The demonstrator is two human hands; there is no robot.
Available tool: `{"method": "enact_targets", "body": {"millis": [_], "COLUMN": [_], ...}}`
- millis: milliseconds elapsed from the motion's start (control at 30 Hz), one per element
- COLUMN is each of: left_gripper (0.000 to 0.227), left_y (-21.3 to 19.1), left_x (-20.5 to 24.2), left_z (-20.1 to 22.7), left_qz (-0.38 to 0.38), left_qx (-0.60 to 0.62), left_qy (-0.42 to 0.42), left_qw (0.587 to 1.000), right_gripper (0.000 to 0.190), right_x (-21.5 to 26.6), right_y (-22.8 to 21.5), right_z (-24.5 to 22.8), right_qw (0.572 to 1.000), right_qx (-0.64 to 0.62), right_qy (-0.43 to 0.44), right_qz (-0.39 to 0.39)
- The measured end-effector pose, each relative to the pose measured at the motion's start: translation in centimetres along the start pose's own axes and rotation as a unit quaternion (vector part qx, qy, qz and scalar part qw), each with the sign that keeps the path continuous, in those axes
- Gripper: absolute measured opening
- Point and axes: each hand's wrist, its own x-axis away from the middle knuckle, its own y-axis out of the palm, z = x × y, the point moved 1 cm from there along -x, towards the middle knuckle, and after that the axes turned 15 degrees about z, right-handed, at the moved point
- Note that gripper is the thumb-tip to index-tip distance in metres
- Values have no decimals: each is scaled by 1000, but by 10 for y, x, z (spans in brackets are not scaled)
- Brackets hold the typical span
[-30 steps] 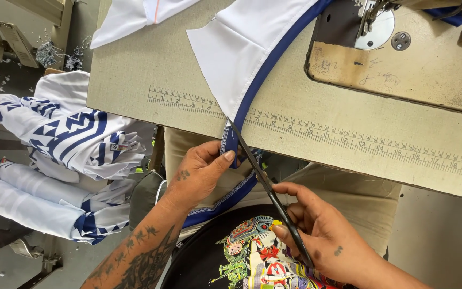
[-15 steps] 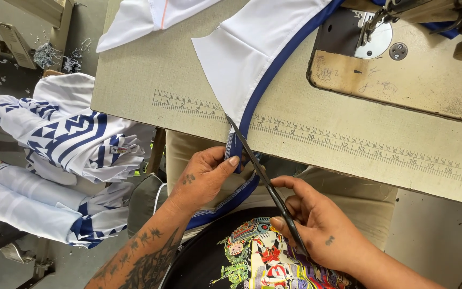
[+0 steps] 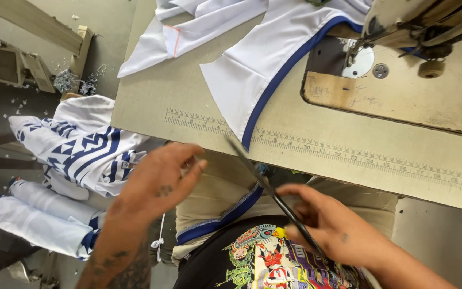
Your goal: Sewing trim onto sports jerseys and using scissors to trim excess fabric at an industrial sewing station.
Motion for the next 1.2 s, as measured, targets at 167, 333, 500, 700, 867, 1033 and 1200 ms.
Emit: {"method": "enact_targets", "body": {"millis": [167, 333, 500, 700, 867, 1033, 1200], "left_gripper": [26, 44, 41, 66, 86, 88, 181], "left_y": [-13, 1, -49, 5, 18, 31, 34], "left_x": [-48, -93, -182, -344, -244, -57, -152], "left_z": [31, 84, 173, 91, -31, -54, -68], "left_qz": [181, -27, -16, 144, 306, 255, 146], "left_qx": [23, -198, -296, -116, -209, -59, -355], "left_qy": [309, 134, 277, 410, 284, 149, 536], "left_qw": [933, 971, 914, 893, 884, 954, 752], "right_gripper": [71, 66, 77, 56, 43, 33, 59], "right_x": [54, 64, 50, 23, -101, -169, -140], "right_y": [-89, -167, -220, -90, 8, -7, 5], "right_z": [57, 63, 92, -1, -31, -165, -202], "right_qw": [990, 788, 642, 806, 654, 720, 532], "right_qx": [48, 382, 578, 444, 467, 570, 390], "right_qy": [20, 59, 23, -121, -524, -312, -611], "right_qz": [128, 479, 503, 371, 281, 242, 438]}}
